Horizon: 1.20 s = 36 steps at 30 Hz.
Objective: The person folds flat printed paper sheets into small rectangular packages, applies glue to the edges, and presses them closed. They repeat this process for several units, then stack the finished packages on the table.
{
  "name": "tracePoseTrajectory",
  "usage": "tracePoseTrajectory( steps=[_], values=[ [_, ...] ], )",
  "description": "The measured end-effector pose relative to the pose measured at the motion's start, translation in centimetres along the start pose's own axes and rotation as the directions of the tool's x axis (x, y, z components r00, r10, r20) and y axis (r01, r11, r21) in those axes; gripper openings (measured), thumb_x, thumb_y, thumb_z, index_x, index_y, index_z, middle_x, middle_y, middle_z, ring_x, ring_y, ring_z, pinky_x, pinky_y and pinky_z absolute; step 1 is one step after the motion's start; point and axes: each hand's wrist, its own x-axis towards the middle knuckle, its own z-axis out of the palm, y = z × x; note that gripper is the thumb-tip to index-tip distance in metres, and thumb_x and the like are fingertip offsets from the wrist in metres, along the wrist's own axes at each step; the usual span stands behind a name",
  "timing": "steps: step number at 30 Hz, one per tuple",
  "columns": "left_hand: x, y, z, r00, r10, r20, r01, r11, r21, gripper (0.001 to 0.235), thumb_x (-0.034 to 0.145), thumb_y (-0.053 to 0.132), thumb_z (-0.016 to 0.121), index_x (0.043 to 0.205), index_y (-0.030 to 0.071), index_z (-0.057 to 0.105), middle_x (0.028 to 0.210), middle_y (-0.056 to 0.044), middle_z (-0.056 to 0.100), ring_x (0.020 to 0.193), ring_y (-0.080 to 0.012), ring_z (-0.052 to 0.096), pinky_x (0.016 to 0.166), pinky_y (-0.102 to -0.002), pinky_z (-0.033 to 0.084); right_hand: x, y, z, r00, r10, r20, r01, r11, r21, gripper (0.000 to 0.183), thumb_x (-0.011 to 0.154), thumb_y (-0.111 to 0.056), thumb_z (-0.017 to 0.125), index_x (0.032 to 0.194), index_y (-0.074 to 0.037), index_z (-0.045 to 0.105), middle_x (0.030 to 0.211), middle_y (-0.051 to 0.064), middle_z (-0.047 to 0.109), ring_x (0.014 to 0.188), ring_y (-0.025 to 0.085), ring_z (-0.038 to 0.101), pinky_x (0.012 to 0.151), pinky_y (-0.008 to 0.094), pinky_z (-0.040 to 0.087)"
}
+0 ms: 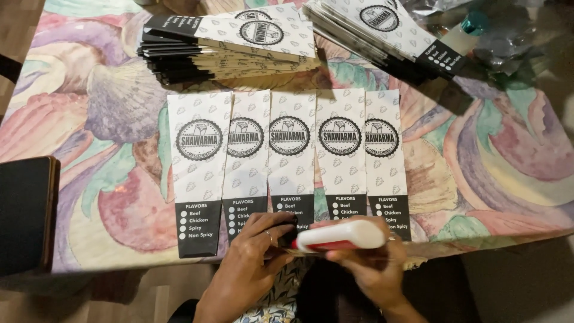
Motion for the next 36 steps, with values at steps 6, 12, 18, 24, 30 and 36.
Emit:
tracePoseTrajectory(
  steps=[6, 12, 18, 24, 30, 36],
  values=[
    [0.1, -0.2, 1.2, 0.99, 0.047, -0.133, -0.051, 0.998, -0.026, 0.028, 0.09, 0.01, 0.073, 0.115, -0.004, 0.07, 0.128, -0.015, 0.069, 0.116, -0.0318, 0.061, 0.093, -0.044, 0.058, -2.5, 2.4, -4.1, 0.905, -0.008, -0.425, -0.183, 0.894, -0.408, 0.05, 0.063, -0.007, 0.091, 0.106, -0.001, 0.066, 0.093, 0.006, 0.066, 0.092, 0.018, 0.068, 0.089, 0.03, 0.059],
    [0.4, 0.2, 1.9, 0.975, 0.023, -0.223, -0.023, 1.0, 0.003, 0.02, 0.088, -0.001, 0.071, 0.107, -0.004, 0.07, 0.123, -0.014, 0.07, 0.109, -0.0319, 0.062, 0.085, -0.044, 0.057, -2.9, 2.5, -2.9, 0.921, -0.097, -0.377, -0.078, 0.903, -0.422, 0.049, 0.059, -0.008, 0.091, 0.102, 0.001, 0.069, 0.099, 0.012, 0.07, 0.092, 0.022, 0.071, 0.091, 0.031, 0.061],
    [0.4, 0.8, 1.1, 0.984, 0.021, -0.177, -0.015, 0.999, 0.031, 0.023, 0.093, -0.008, 0.052, 0.106, -0.005, 0.07, 0.123, -0.015, 0.07, 0.105, -0.0311, 0.062, 0.083, -0.041, 0.055, -1.6, 1.8, 0.7, 0.984, -0.03, -0.178, 0.015, 0.996, -0.087, 0.053, 0.069, -0.002, 0.087, 0.111, 0.001, 0.055, 0.101, 0.03, 0.077, 0.096, 0.044, 0.081, 0.09, 0.048, 0.069],
    [0.2, 0.5, 1.1, 0.988, 0.039, -0.148, -0.036, 0.999, 0.022, 0.037, 0.081, -0.019, 0.052, 0.112, -0.005, 0.067, 0.127, -0.016, 0.067, 0.112, -0.0327, 0.059, 0.087, -0.042, 0.055, -2.3, 2.9, -0.5, 0.992, -0.009, -0.126, 0.016, 0.998, 0.054, 0.051, 0.073, 0.0, 0.086, 0.114, -0.001, 0.055, 0.107, 0.034, 0.075, 0.101, 0.05, 0.078, 0.095, 0.057, 0.066],
    [-0.1, 0.4, 1.2, 0.985, 0.046, -0.164, -0.039, 0.998, 0.044, 0.047, 0.073, -0.027, 0.054, 0.114, -0.008, 0.067, 0.127, -0.018, 0.066, 0.112, -0.035, 0.059, 0.089, -0.043, 0.058, -3.9, 4.1, -3.6, 0.821, -0.028, -0.57, -0.172, 0.94, -0.293, 0.038, 0.062, 0.003, 0.087, 0.093, 0.006, 0.065, 0.086, 0.012, 0.07, 0.08, 0.025, 0.073, 0.081, 0.041, 0.068],
    [-1.1, 0.3, -1.1, 0.942, 0.169, -0.289, -0.138, 0.983, 0.124, 0.031, 0.088, -0.008, 0.066, 0.118, -0.003, 0.066, 0.128, -0.021, 0.065, 0.116, -0.0363, 0.066, 0.1, -0.042, 0.062, -3.2, 3.2, -2.0, 0.779, 0.022, -0.626, -0.033, 0.999, -0.005, 0.042, 0.071, -0.013, 0.082, 0.105, 0.006, 0.064, 0.097, 0.028, 0.071, 0.084, 0.038, 0.075, 0.074, 0.057, 0.069]
  ],
)
